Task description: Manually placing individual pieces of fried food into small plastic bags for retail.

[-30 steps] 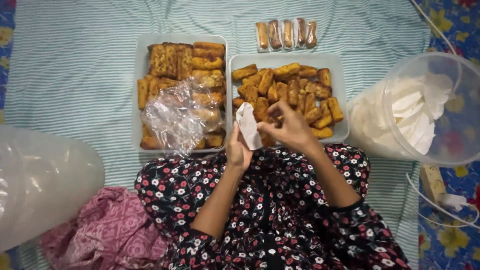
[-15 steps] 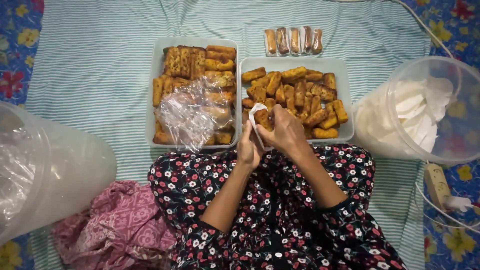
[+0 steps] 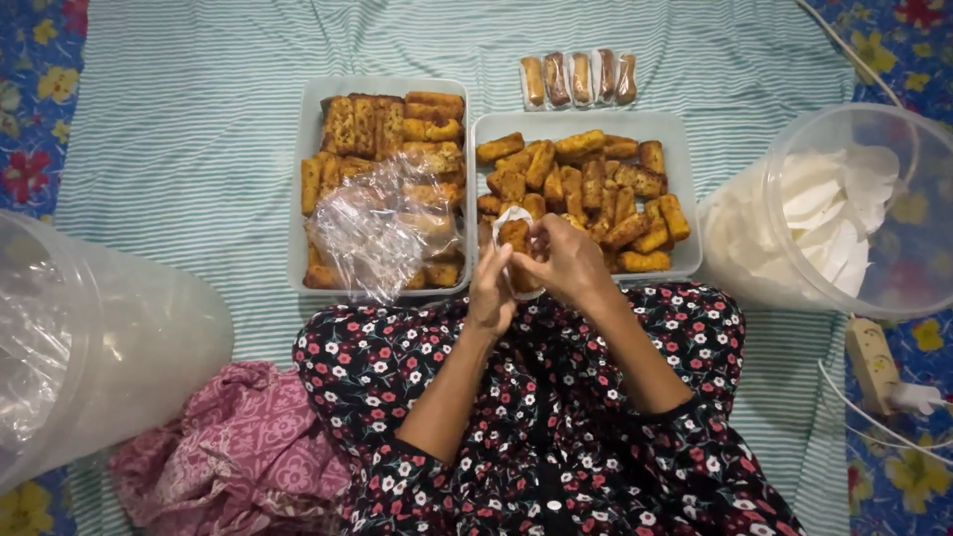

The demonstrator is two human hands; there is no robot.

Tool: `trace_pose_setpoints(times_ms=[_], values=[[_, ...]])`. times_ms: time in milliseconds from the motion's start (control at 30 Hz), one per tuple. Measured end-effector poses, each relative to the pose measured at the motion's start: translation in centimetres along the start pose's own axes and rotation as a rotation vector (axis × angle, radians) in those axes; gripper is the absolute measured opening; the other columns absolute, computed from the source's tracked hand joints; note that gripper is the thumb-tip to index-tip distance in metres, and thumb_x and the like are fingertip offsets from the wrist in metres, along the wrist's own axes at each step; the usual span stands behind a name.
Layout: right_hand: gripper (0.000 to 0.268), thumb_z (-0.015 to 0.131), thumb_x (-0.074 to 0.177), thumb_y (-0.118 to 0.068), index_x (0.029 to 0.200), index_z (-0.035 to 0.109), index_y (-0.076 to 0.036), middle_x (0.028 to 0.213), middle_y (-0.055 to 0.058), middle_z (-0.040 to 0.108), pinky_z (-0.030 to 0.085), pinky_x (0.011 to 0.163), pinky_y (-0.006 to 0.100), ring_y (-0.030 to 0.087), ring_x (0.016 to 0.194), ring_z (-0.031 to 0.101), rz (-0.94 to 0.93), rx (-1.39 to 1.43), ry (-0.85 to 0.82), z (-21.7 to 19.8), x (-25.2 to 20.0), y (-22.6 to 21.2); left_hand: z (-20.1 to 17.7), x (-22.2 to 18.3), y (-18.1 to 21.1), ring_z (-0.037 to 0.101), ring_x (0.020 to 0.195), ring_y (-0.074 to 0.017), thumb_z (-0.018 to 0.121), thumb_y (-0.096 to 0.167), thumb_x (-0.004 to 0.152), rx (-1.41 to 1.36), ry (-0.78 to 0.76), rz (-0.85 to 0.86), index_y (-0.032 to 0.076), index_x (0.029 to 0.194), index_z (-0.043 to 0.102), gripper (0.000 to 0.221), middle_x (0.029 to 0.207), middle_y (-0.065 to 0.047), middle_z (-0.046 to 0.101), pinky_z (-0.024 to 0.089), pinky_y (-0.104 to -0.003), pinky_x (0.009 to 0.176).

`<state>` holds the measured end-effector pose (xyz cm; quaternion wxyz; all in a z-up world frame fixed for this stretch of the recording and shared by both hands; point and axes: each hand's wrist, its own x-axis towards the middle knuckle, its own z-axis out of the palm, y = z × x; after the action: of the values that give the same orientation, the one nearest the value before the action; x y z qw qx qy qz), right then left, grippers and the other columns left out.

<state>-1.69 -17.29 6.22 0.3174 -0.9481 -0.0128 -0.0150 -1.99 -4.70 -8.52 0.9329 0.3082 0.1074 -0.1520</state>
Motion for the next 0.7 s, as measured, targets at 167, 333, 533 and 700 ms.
trace_pose_setpoints(times_ms=[167, 333, 533, 700], values=[[0.027, 0.079, 0.092, -0.031, 0.113, 0.069, -0.018, 0.093, 0.006, 0.075, 0.061, 0.067, 0.035, 0.021, 0.081, 0.074, 0.174, 0.411, -0.014, -3.7, -0.9, -0.5, 8.4, -5.1, 7.0, 0.073, 0.098, -0.0252, 0.074, 0.016, 0.090, 0.098, -0.057, 0.053, 0.009, 0.138, 0.058, 0.051, 0.115, -0.020, 0.072, 0.062, -0.039, 0.082], [0.040, 0.075, 0.094, -0.032, 0.126, 0.065, -0.010, 0.108, 0.011, 0.070, 0.062, 0.072, 0.033, 0.021, 0.092, 0.071, 0.337, 0.697, -0.041, -3.4, -0.3, 1.5, 9.3, -6.1, 8.2, 0.074, 0.096, -0.0199, 0.086, 0.011, 0.080, 0.300, -0.118, 0.004, 0.008, 0.130, 0.066, 0.054, 0.111, -0.017, 0.075, 0.063, -0.034, 0.081], [0.031, 0.070, 0.093, -0.015, 0.123, 0.067, -0.007, 0.105, 0.007, 0.064, 0.062, 0.070, 0.033, 0.018, 0.090, 0.065, 0.335, 0.764, -0.231, -5.3, -0.6, 1.0, 7.8, -5.4, 8.1, 0.076, 0.069, -0.0310, 0.088, -0.003, 0.072, 0.372, -0.230, -0.157, 0.002, 0.124, 0.064, 0.058, 0.097, -0.022, 0.075, 0.066, -0.037, 0.057], [0.027, 0.069, 0.093, -0.012, 0.118, 0.069, -0.005, 0.104, 0.012, 0.067, 0.058, 0.069, 0.031, 0.021, 0.089, 0.062, 0.255, 0.675, -0.332, -5.8, 0.1, 2.3, 7.7, -5.7, 9.0, 0.075, 0.066, -0.0263, 0.091, -0.005, 0.065, 0.485, -0.278, -0.194, 0.000, 0.119, 0.066, 0.060, 0.091, -0.019, 0.075, 0.064, -0.034, 0.053]])
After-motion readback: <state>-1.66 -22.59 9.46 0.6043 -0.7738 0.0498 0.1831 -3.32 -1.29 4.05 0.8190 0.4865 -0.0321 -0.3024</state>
